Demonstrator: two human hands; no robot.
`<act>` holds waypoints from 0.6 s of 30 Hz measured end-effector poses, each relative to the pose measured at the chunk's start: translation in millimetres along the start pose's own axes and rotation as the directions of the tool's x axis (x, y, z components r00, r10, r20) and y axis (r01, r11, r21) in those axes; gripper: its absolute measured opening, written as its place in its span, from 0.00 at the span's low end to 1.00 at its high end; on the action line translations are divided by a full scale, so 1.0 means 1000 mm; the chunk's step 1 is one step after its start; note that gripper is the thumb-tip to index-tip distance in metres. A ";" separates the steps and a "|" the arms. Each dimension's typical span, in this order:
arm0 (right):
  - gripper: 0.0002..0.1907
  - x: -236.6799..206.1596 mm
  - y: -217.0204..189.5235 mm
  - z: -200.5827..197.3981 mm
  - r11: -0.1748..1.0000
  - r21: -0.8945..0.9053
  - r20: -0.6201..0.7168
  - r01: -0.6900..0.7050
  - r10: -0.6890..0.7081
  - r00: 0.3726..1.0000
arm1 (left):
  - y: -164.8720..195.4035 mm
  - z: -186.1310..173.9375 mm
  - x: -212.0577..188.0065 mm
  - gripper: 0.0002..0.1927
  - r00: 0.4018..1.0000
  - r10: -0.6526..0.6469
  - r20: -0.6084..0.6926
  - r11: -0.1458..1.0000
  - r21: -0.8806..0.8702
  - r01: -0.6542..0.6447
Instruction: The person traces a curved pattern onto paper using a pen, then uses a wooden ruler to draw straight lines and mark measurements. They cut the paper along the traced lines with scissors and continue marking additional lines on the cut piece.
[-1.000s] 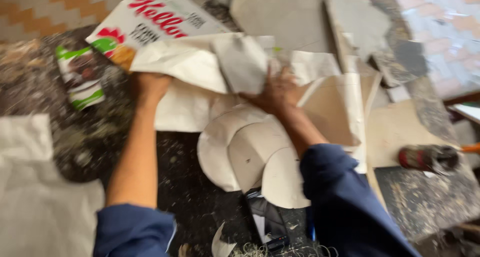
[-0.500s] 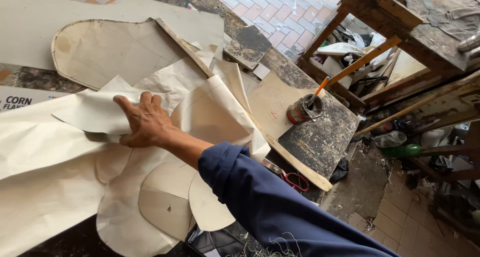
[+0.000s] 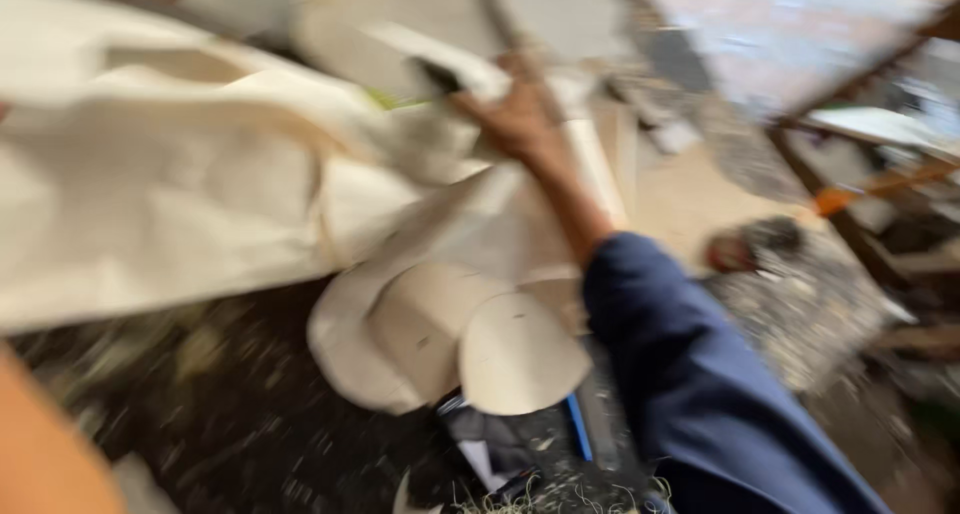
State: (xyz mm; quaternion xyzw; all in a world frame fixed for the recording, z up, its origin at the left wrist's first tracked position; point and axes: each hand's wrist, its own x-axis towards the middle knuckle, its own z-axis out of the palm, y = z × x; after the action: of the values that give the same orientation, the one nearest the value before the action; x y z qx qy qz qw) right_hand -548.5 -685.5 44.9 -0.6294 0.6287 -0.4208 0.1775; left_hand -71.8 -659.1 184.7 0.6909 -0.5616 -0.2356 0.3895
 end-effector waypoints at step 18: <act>0.49 -0.047 -0.008 0.013 0.890 -0.453 0.207 -0.043 0.152 0.966 | -0.216 -0.205 -0.478 0.27 0.676 -0.631 -0.380 0.769 -0.422 0.480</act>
State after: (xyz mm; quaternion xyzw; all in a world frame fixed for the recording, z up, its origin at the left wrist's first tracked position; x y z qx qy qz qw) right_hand -527.2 -644.1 28.9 -0.6662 0.7136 -0.1782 0.1235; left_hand 89.3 -129.8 78.2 0.8018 -0.1600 -0.2347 0.5257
